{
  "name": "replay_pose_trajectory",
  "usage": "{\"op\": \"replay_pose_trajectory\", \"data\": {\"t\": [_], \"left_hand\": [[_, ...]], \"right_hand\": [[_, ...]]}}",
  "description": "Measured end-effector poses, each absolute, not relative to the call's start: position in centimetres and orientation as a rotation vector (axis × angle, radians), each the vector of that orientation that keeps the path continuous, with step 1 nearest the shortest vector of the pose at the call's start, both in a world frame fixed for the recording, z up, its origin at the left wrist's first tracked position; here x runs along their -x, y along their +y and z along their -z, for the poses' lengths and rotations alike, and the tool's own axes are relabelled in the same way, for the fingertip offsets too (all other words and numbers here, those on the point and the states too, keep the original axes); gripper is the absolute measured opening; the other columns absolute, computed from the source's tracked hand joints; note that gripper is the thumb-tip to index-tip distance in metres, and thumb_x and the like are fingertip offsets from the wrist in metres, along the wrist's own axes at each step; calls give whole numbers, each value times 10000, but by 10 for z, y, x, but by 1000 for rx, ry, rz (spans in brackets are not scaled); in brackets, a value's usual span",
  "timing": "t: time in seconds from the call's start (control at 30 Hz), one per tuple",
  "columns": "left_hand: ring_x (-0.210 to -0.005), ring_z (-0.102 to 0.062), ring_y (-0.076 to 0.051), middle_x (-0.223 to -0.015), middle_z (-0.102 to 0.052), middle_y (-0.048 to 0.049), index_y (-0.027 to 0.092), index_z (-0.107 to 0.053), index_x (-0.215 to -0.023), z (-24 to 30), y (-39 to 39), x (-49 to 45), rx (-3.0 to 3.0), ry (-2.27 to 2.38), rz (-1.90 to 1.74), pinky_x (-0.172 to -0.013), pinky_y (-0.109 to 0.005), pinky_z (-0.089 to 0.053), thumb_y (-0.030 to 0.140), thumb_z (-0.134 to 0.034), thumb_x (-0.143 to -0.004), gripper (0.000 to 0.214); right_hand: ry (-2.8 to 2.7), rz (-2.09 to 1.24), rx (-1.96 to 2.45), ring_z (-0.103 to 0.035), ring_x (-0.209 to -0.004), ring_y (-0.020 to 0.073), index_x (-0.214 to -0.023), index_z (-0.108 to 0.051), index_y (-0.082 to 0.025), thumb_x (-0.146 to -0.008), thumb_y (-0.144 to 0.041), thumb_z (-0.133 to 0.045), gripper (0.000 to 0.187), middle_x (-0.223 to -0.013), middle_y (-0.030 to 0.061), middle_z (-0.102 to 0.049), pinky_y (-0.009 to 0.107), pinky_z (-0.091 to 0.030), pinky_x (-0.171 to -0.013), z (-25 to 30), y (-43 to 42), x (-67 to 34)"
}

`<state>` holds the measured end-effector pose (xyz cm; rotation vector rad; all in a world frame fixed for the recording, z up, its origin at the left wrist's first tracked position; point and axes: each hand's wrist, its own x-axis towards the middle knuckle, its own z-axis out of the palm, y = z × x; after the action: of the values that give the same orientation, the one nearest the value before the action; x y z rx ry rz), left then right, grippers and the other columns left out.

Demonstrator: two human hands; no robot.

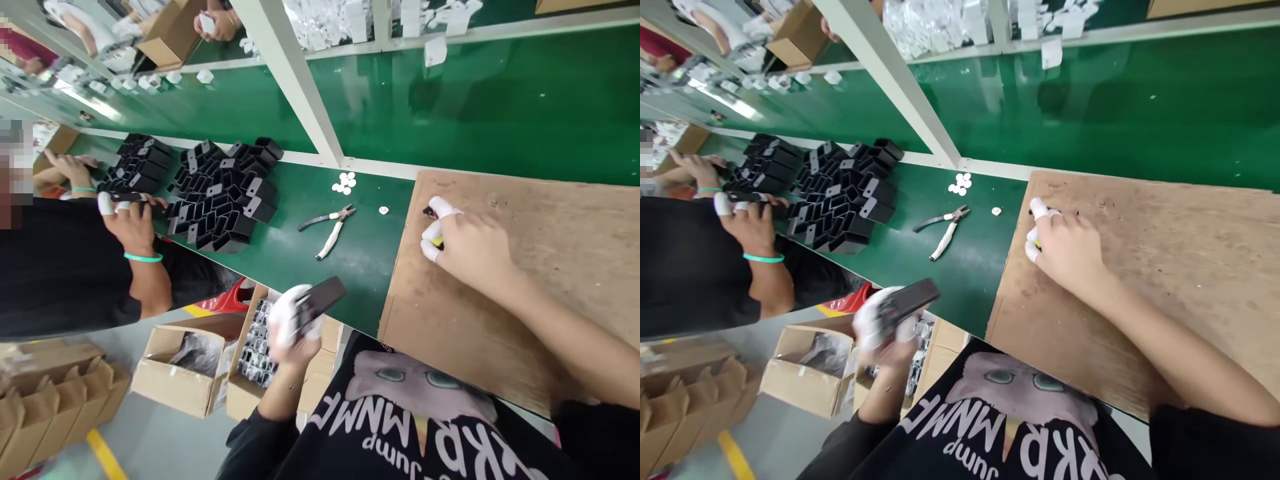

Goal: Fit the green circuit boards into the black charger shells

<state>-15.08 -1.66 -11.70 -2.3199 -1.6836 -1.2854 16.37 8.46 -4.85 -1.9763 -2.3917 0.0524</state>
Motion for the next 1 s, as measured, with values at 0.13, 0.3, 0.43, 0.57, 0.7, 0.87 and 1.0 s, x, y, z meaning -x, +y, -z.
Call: {"op": "replay_pose_trajectory", "data": {"t": [0.13, 0.3, 0.43, 0.57, 0.7, 0.87, 1.0], "left_hand": [[-1079, -661, -213, -1175, -646, -121, 257, -483, -1363, 117, -4, 136, 2578, -1470, 1002, -868, -360, -594, 205, -584, -904, 473], [-1104, -651, -223, -1194, -628, -113, 287, -418, -1410, 120, -7, 129, 2379, -1463, 1171, -868, -380, -586, 194, -597, -895, 553], [-1106, -651, -229, -1194, -629, -126, 262, -462, -1377, 128, -10, 129, 2341, -1513, 1167, -884, -394, -581, 210, -584, -904, 491], [-1107, -654, -219, -1184, -632, -113, 269, -473, -1368, 133, -11, 127, 2374, -1470, 1200, -891, -374, -573, 213, -585, -907, 478], [-1170, -625, -229, -1255, -616, -123, 268, -487, -1372, 133, -13, 124, 2339, -1485, 1316, -940, -392, -551, 176, -600, -891, 502], [-1119, -650, -212, -1209, -651, -105, 259, -567, -1302, 139, -20, 125, 2335, -1598, 1286, -934, -375, -555, 255, -593, -909, 395], [-1069, -670, -223, -1147, -681, -109, 230, -659, -1174, 146, -24, 126, 2279, -1790, 1401, -908, -394, -569, 346, -633, -870, 326]], "right_hand": [[-2541, 19, 1859, -641, -829, 296, -1341, -467, -29, -941, -262, -367, 474, -835, 168, -698, 366, -341, -716, 73, 75, -163], [-2485, 5, 1830, -633, -916, 323, -1349, -470, -2, -975, -349, -353, 524, -911, 213, -690, 380, -329, -773, 86, 76, -168], [-2457, 21, 1790, -616, -959, 328, -1407, -419, 21, -990, -339, -309, 562, -970, 233, -677, 382, -324, -771, 90, 73, -168], [-2393, 12, 1780, -605, -960, 321, -1409, -436, -9, -981, -357, -340, 560, -955, 217, -677, 380, -322, -766, 97, 73, -168], [-2386, -22, 1765, -585, -967, 337, -1417, -428, -14, -965, -365, -381, 575, -976, 232, -672, 386, -318, -758, 100, 73, -170], [-2413, -55, 1755, -552, -959, 348, -1424, -406, 17, -964, -338, -372, 582, -1008, 263, -657, 395, -309, -753, 100, 73, -170], [-2432, -13, 1765, -550, -958, 350, -1434, -393, 9, -960, -325, -375, 580, -1011, 256, -656, 393, -312, -749, 102, 74, -171]]}}
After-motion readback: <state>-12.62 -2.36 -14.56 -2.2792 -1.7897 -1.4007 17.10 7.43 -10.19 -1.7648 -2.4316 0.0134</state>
